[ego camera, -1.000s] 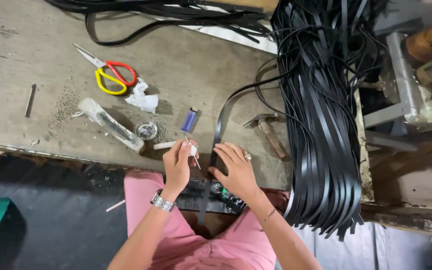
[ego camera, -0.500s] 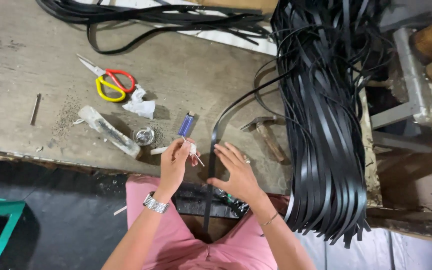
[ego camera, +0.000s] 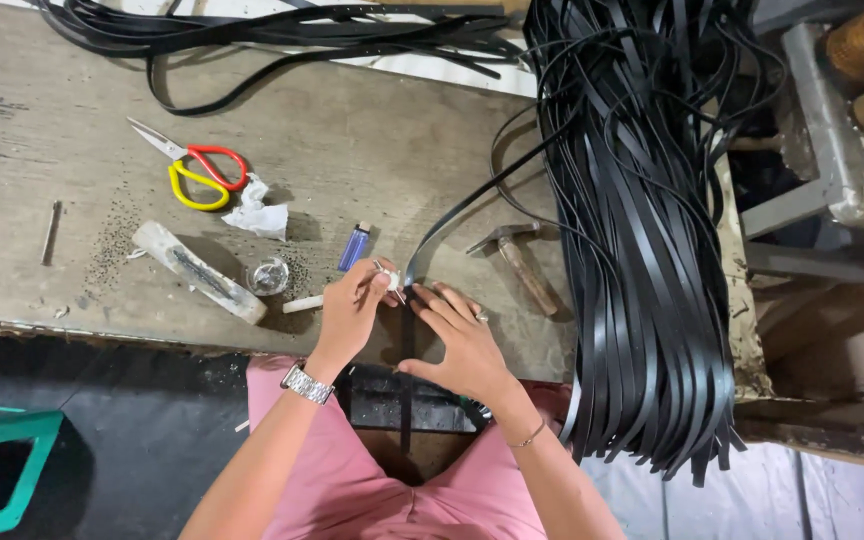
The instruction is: The person repeatedly inserts a small metal pin into a black leather strap and hammers it flat with a hammer. They handle the strap and pin by hand, using the hammer to secure the pin, then set the strap aside and repeat the process with another strap.
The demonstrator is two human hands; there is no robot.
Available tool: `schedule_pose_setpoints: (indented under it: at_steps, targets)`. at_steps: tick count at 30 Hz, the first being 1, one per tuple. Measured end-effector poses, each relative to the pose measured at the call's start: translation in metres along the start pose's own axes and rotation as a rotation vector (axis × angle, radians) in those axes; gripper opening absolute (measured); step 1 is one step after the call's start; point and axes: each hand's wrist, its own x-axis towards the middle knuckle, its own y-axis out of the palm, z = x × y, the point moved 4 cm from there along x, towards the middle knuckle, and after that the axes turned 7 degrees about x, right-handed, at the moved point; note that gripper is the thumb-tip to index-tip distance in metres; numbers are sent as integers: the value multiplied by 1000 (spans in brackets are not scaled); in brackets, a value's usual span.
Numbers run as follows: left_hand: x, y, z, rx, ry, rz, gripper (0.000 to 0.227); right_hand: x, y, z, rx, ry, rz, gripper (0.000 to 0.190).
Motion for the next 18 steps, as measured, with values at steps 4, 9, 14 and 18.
schedule_pose_setpoints:
  at_steps: [4,9,14,18]
  targets:
    - [1,1,4,17,-11,-19,24,1,-2,1,7,11,11,83]
    - [1,1,0,27,-18,0,24,1,-3,3,15,28,32,82]
    - [0,1,3,47,-16,17,21,2,-1,2,36,48,32,83]
    - [1,4,9,69,9,46,20,2,0,1,17,25,-5,84]
